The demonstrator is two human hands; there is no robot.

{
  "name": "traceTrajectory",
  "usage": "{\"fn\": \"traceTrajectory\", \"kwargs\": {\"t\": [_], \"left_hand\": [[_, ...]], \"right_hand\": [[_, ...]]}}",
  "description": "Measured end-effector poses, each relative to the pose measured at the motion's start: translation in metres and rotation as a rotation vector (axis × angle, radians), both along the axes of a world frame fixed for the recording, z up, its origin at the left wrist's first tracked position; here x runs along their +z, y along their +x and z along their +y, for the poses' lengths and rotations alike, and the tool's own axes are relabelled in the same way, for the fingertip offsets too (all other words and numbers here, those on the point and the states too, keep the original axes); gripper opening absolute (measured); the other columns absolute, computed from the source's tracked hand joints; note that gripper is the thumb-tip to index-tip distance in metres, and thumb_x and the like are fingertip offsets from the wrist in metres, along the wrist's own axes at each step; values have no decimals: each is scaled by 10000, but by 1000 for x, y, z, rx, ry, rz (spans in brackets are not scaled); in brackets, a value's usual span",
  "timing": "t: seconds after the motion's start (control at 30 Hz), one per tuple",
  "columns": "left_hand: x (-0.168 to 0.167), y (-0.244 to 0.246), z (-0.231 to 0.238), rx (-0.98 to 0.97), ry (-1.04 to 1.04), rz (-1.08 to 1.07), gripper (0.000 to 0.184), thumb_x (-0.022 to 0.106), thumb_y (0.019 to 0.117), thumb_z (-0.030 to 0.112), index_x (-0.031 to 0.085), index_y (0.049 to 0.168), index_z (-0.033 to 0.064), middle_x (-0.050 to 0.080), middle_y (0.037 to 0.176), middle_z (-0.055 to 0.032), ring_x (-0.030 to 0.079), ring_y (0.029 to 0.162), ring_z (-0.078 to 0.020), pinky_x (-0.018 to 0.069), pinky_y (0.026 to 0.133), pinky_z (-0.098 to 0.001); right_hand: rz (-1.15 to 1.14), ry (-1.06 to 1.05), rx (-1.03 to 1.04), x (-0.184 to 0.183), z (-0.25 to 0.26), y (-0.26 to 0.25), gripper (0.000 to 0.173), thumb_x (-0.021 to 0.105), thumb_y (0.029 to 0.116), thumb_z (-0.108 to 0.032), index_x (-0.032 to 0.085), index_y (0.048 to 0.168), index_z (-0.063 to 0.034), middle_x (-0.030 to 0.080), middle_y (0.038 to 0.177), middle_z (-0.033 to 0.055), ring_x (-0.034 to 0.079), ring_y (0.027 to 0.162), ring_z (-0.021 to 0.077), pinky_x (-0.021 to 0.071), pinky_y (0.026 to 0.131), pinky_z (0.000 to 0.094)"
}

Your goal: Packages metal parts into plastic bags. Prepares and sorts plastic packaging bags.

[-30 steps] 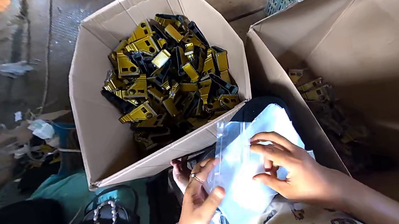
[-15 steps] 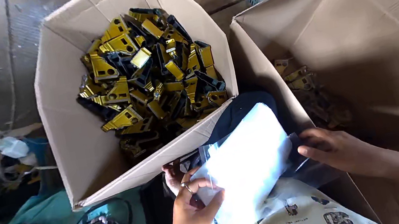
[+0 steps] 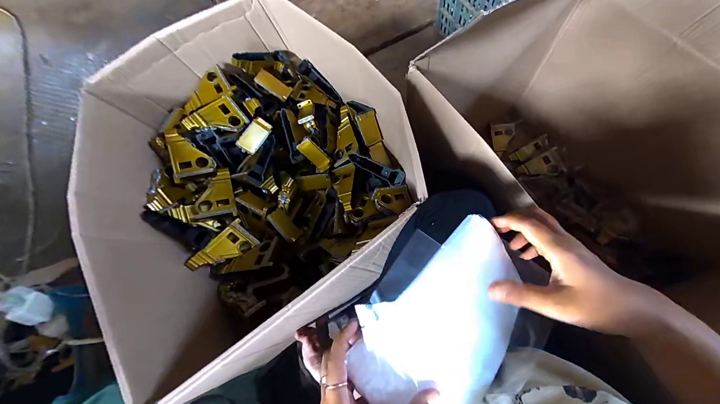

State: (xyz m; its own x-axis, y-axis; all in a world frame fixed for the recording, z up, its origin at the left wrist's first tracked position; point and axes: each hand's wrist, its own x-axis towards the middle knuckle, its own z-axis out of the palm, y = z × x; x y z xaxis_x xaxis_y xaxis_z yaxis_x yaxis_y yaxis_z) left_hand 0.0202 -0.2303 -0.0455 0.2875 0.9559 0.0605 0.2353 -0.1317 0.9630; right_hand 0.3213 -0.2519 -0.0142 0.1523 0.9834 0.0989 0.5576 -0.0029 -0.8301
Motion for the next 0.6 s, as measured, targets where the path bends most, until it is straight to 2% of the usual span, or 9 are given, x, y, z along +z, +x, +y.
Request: {"fn": "traceTrajectory", "kwargs": {"t": [0.03, 0.1, 0.17, 0.23, 0.27, 0.33, 0.4, 0.53, 0.6], "left_hand": [[0, -1, 0, -10, 35, 37, 1103, 973, 595, 408, 438, 1451, -34, 589, 1368, -115, 574, 1256, -80, 522, 1028, -245], [1, -2, 0, -18, 33, 58, 1149, 973, 582, 429, 416, 1458, -64, 582, 1380, -134, 551, 1281, -73, 481, 1073, -242], [5, -4, 0, 5, -95, 47, 1254, 973, 542, 388, 326, 1485, -126, 545, 1398, -146, 533, 1266, -17, 452, 1063, -175], [12, -6, -1, 72, -332, -20, 1302, 963, 508, 275, 252, 1526, -115, 525, 1441, -120, 551, 1241, 19, 470, 1023, -147], [16, -5, -3, 131, -450, -57, 1245, 933, 484, 172, 286, 1516, -86, 592, 1361, -69, 616, 1151, 21, 524, 958, -153], [22, -4, -6, 202, -580, -122, 999, 861, 509, 5, 414, 1401, -52, 708, 1121, -11, 707, 969, -24, 602, 852, -205], [24, -5, -11, 231, -597, -152, 775, 821, 545, -63, 507, 1252, -22, 741, 990, 23, 725, 892, -37, 618, 816, -225], [23, -1, -22, 296, -499, -159, 793, 814, 576, -122, 465, 1284, -53, 724, 1038, 21, 715, 934, -25, 613, 852, -223], [26, 3, -28, 358, -509, -189, 696, 781, 612, -161, 488, 1228, -25, 738, 989, 39, 723, 897, -24, 619, 833, -228]], "right_hand": [[-26, 1, -9, -2, -2, -4, 876, 760, 815, -582, 548, 1376, 58, 598, 1254, 210, 605, 1032, 130, 531, 800, 225], [-86, 117, -56, -9, -5, -15, 799, 798, 792, -496, 595, 1322, 65, 630, 1155, 192, 602, 959, 85, 514, 790, 168], [-83, 201, -83, -6, -8, -26, 657, 805, 793, -380, 626, 1245, 63, 645, 1084, 166, 601, 938, 50, 498, 815, 131], [-79, 215, -85, -2, -11, -35, 587, 800, 795, -326, 639, 1215, 51, 658, 1065, 144, 609, 956, 33, 490, 850, 110], [-115, 239, -84, -3, -12, -38, 556, 793, 810, -327, 653, 1212, 31, 661, 1062, 133, 609, 975, 43, 485, 873, 110], [-216, 343, -73, -10, -15, -41, 448, 756, 878, -315, 684, 1218, -31, 643, 1045, 113, 581, 1000, 90, 456, 902, 131], [-275, 438, -34, -13, -19, -43, 281, 700, 944, -232, 686, 1183, -85, 595, 1024, 83, 562, 997, 96, 444, 917, 125], [-310, 560, 44, -3, -29, -47, 152, 613, 985, -90, 657, 1130, -81, 612, 1027, 72, 594, 1005, 116, 477, 943, 168], [-247, 572, 70, 2, -31, -53, 130, 607, 980, -75, 645, 1105, -80, 608, 1069, 74, 596, 1045, 108, 482, 965, 165]]}}
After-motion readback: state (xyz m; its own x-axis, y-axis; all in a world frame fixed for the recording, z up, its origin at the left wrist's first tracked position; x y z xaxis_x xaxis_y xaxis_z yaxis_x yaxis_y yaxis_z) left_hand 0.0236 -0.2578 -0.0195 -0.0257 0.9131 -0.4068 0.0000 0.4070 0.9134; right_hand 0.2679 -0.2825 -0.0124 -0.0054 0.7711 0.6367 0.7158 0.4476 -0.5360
